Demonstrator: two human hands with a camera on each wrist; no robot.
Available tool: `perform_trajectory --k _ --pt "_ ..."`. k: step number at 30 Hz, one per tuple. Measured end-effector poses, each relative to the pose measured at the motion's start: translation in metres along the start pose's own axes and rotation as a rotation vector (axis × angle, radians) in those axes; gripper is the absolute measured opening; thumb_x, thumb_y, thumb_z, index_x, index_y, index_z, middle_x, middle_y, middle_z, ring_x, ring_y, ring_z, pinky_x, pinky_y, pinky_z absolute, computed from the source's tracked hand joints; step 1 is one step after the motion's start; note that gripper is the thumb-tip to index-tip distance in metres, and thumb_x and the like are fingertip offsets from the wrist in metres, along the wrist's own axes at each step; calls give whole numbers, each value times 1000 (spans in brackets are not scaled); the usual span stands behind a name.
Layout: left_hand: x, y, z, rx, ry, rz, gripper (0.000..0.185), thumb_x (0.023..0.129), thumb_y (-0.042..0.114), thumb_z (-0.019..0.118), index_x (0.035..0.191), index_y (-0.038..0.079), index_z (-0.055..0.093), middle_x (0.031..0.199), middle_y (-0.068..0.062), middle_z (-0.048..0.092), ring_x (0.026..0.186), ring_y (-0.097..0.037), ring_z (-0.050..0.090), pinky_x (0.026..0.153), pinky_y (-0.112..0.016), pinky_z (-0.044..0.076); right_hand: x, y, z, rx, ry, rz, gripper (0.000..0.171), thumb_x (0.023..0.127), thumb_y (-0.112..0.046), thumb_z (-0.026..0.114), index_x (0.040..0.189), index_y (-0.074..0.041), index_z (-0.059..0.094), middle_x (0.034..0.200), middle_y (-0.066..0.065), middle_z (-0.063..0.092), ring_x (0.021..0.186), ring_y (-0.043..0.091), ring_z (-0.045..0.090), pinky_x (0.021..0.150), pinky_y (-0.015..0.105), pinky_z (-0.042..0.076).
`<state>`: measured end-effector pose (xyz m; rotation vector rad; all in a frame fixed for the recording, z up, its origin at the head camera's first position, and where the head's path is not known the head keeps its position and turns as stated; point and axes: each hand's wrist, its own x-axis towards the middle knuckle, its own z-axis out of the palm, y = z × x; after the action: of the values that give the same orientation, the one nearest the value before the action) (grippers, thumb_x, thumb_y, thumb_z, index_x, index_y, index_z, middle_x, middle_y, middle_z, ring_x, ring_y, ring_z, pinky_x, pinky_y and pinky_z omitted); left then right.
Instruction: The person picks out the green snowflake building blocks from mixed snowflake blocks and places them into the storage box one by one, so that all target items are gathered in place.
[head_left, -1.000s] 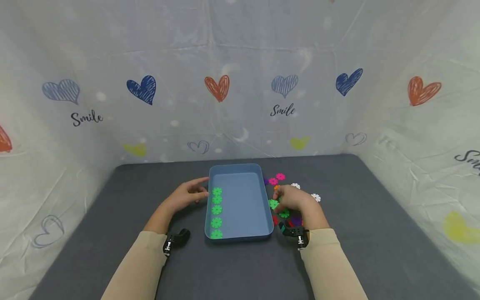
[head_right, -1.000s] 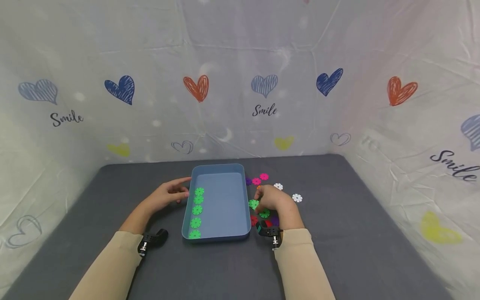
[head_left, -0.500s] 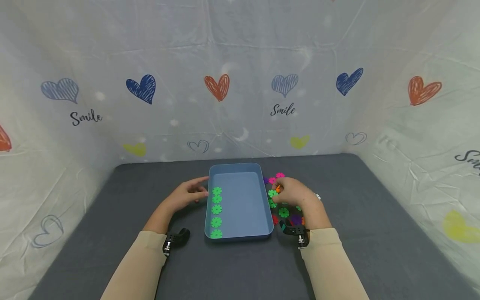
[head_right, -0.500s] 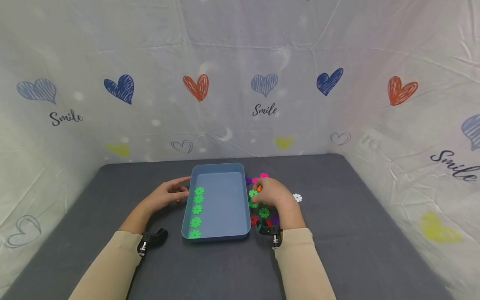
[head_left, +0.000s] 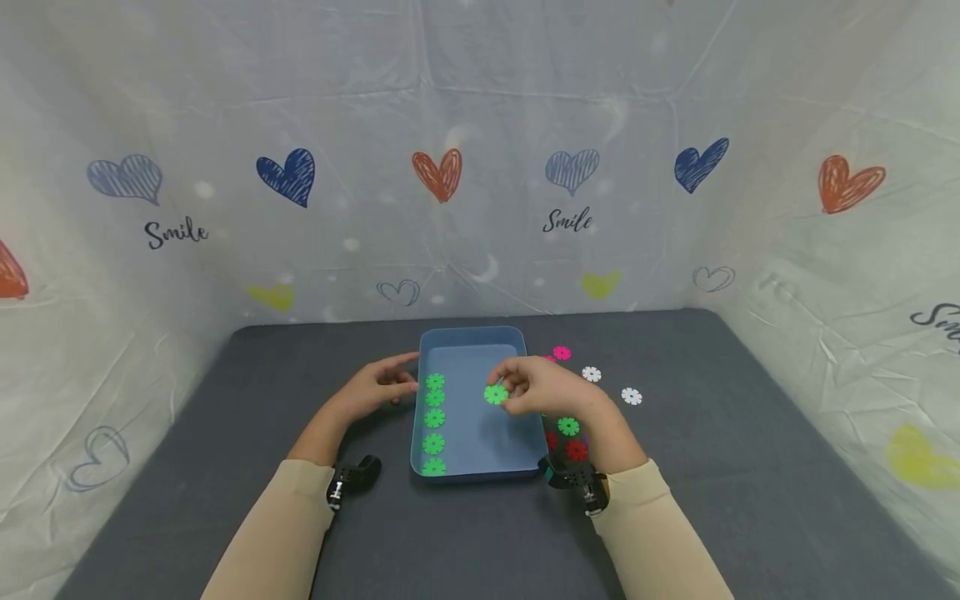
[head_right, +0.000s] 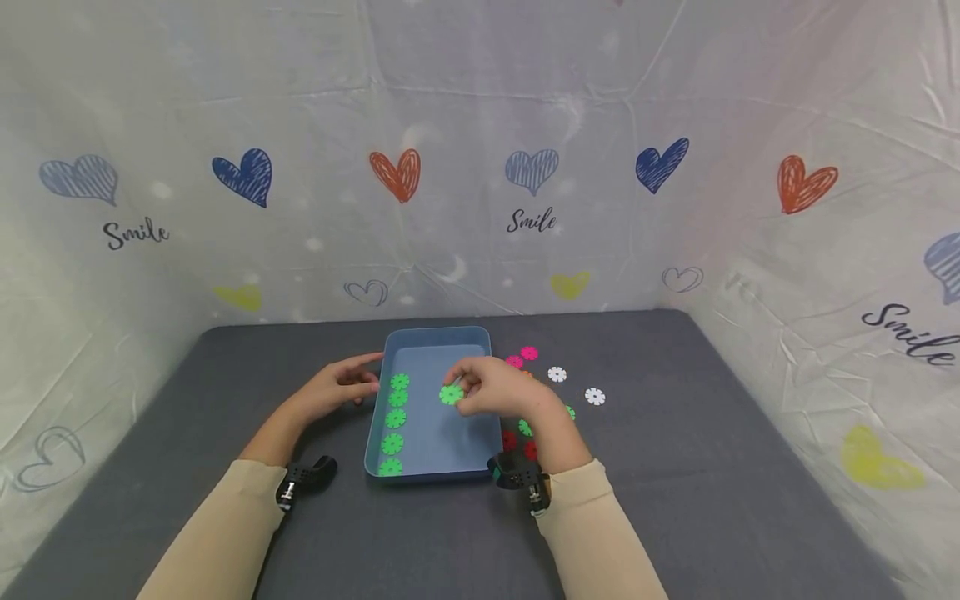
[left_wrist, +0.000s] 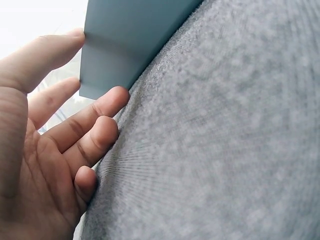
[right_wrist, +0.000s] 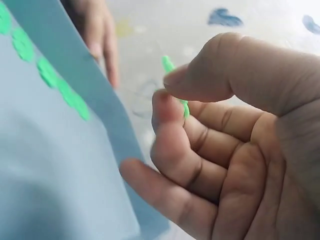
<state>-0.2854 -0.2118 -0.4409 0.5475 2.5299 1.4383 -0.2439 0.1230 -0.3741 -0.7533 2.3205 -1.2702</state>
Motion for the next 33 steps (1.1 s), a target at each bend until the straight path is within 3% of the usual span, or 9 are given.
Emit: perform_trajectory --k 3,6,13,19,23,29,33 --pt "1 -2 1 6 7 -3 63 99 15 71 154 0 43 111 -18 68 94 -34 63 80 -44 52 7 -2 11 36 -100 -22 33 89 2 67 122 -4 67 91 4 63 77 17 55 71 34 48" --pt "8 -19 2 0 18 -11 65 99 18 72 155 4 44 111 -16 69 94 -29 63 79 -42 52 13 -4 24 50 -177 -12 30 90 1 72 119 -5 71 87 3 62 75 15 56 71 33 49" --pt "10 -22 0 -20 12 3 67 97 25 75 155 9 46 111 -12 70 92 -25 64 78 -41 52 26 -5 54 -110 -228 -17 27 84 3 82 107 -10 76 78 -2 66 67 10 56 63 26 47" --pt "8 -20 -1 -15 9 0 67 97 26 75 155 10 46 109 -12 70 89 -25 63 79 -41 51 29 -4 68 -199 -306 22 28 86 10 74 104 -10 75 65 -4 55 55 8 42 55 24 37" --pt "9 -21 0 -13 9 -6 67 96 27 75 155 11 47 109 -11 70 90 -25 63 79 -40 51 28 -3 69 -201 -317 61 28 87 12 70 103 -11 73 59 -3 46 52 10 35 53 26 33" --pt "10 -21 0 -20 13 -3 67 96 25 75 155 10 46 109 -12 70 89 -26 63 78 -41 51 27 -2 66 -177 -320 73 23 88 7 72 105 -9 72 62 -3 51 54 11 41 55 26 37" --pt "8 -18 0 -10 12 -3 66 98 21 73 156 7 44 110 -14 69 90 -28 63 78 -42 51 24 -1 49 -145 -251 54 21 91 -2 71 112 -6 71 68 -2 54 58 12 45 57 28 39"
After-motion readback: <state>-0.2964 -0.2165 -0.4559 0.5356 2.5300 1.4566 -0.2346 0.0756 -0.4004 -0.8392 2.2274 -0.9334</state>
